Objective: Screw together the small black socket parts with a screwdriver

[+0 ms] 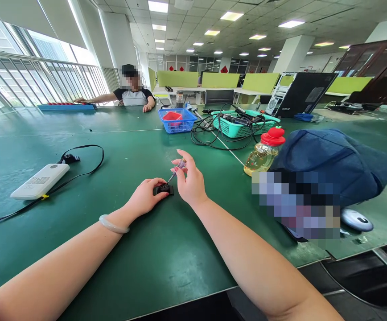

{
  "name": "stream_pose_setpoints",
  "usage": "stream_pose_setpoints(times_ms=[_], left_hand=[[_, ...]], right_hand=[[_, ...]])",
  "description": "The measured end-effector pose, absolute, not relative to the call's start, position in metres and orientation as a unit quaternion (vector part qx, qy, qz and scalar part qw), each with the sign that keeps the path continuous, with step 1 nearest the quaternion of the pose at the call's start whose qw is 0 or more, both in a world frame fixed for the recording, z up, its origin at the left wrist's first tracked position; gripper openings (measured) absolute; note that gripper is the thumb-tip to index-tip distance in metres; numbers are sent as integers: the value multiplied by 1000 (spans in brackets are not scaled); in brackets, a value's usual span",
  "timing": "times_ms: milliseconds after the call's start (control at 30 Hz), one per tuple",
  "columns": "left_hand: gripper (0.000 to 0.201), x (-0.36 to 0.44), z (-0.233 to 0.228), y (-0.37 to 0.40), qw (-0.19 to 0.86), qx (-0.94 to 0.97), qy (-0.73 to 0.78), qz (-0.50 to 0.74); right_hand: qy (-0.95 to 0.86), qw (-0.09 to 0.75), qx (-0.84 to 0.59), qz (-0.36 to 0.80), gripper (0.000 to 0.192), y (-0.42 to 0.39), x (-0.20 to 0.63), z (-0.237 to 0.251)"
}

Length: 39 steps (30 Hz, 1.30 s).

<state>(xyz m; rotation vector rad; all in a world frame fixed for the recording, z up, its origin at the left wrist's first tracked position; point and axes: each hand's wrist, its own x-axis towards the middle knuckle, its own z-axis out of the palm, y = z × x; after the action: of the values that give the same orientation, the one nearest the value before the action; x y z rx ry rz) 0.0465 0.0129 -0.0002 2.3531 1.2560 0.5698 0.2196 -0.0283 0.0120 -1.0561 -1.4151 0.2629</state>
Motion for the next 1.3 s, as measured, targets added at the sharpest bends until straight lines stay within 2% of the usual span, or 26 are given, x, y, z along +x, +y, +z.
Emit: stream_pose_setpoints(times_ms=[967, 1300], left_hand=[[27, 45, 1, 13, 211, 845, 451, 196], [29, 45, 1, 13, 201, 845, 453, 199]], right_hand=[[-472, 662, -525, 254, 60, 0, 252, -3], [-451, 655, -555, 244, 55, 0, 248, -2]])
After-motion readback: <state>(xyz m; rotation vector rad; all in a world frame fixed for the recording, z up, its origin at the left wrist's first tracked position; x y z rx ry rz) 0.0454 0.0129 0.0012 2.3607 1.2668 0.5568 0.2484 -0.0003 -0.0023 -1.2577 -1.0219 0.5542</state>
